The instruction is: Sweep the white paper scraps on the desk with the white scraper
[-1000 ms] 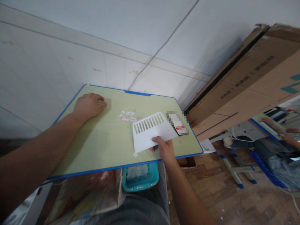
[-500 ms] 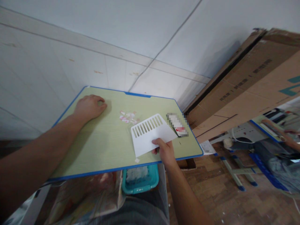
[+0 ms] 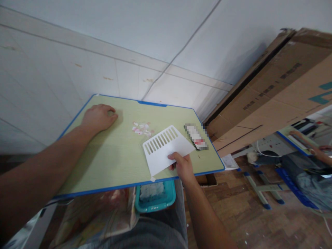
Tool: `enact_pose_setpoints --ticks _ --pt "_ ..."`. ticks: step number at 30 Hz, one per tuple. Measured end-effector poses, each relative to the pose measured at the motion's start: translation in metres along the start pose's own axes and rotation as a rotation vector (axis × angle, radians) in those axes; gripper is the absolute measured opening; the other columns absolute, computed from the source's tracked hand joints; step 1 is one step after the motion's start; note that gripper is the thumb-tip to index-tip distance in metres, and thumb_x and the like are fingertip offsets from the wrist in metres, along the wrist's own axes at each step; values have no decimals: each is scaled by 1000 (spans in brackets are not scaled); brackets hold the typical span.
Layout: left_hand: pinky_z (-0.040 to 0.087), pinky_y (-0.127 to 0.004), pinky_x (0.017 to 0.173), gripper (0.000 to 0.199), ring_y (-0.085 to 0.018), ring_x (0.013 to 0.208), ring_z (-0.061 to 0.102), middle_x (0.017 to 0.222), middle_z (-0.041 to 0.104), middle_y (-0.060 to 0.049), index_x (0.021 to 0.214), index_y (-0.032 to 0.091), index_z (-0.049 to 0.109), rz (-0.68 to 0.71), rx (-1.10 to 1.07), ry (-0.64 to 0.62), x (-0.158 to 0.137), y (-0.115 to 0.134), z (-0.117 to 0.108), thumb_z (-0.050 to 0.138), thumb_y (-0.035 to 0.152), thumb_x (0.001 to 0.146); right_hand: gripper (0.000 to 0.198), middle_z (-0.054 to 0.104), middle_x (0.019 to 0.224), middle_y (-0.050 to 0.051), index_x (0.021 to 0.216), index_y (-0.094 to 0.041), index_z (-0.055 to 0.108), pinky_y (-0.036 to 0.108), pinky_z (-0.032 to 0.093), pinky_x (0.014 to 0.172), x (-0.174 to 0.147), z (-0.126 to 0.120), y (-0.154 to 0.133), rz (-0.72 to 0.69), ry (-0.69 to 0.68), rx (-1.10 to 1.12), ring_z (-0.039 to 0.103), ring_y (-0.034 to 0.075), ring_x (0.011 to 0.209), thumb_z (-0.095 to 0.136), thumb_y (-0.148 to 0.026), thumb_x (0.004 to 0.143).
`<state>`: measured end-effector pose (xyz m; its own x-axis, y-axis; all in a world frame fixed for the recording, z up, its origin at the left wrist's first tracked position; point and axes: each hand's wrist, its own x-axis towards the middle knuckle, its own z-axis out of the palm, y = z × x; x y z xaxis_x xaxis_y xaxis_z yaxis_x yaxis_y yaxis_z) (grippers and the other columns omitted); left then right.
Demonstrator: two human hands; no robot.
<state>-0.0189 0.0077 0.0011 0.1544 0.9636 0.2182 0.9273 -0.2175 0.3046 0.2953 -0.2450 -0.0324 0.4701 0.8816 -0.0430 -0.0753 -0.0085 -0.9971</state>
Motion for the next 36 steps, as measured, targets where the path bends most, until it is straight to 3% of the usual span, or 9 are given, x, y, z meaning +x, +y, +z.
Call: enact_pose_setpoints --ticks 9,14,20,26,32,36 --pt "51 -60 136 58 -43 158 66 168 76 -25 154 12 85 -13 45 -49 -4 7 -8 57 40 112 21 56 48 -6 62 -28 63 27 34 35 1 1 -2 17 19 11 46 14 35 81 -38 60" --pt "51 -59 136 57 -43 158 66 167 77 -24 151 11 86 -10 35 -28 -4 7 -5 57 41 111 22 56 49 -6 61 -28 63 27 34 36 0 -1 0 15 5 16 46 14 37 82 -37 62" --pt "53 -55 133 55 -43 156 70 163 81 -19 144 21 90 -34 28 6 4 -1 3 60 46 106 19 58 49 -5 65 -26 67 27 32 36 0 -1 -1 37 5 31 45 13 36 82 -36 61" --pt "54 -56 131 57 -44 155 71 161 82 -20 144 20 90 -27 43 10 6 -4 7 58 47 105 20 60 51 -6 71 -26 70 26 34 35 -1 0 -1 32 -22 14 46 14 37 84 -36 61" --pt "55 -58 133 52 -45 154 72 159 84 -21 141 20 91 -17 28 18 7 -6 7 63 44 105 26 74 61 1 73 -26 73 32 51 47 7 3 2 -82 -43 -29 63 20 48 90 -43 81" --pt "56 -61 133 50 -45 153 73 157 85 -20 141 21 92 7 18 26 6 -7 8 64 42 105 36 82 66 9 74 -24 78 35 56 52 17 20 -5 -123 -8 -131 69 22 49 92 -55 84"
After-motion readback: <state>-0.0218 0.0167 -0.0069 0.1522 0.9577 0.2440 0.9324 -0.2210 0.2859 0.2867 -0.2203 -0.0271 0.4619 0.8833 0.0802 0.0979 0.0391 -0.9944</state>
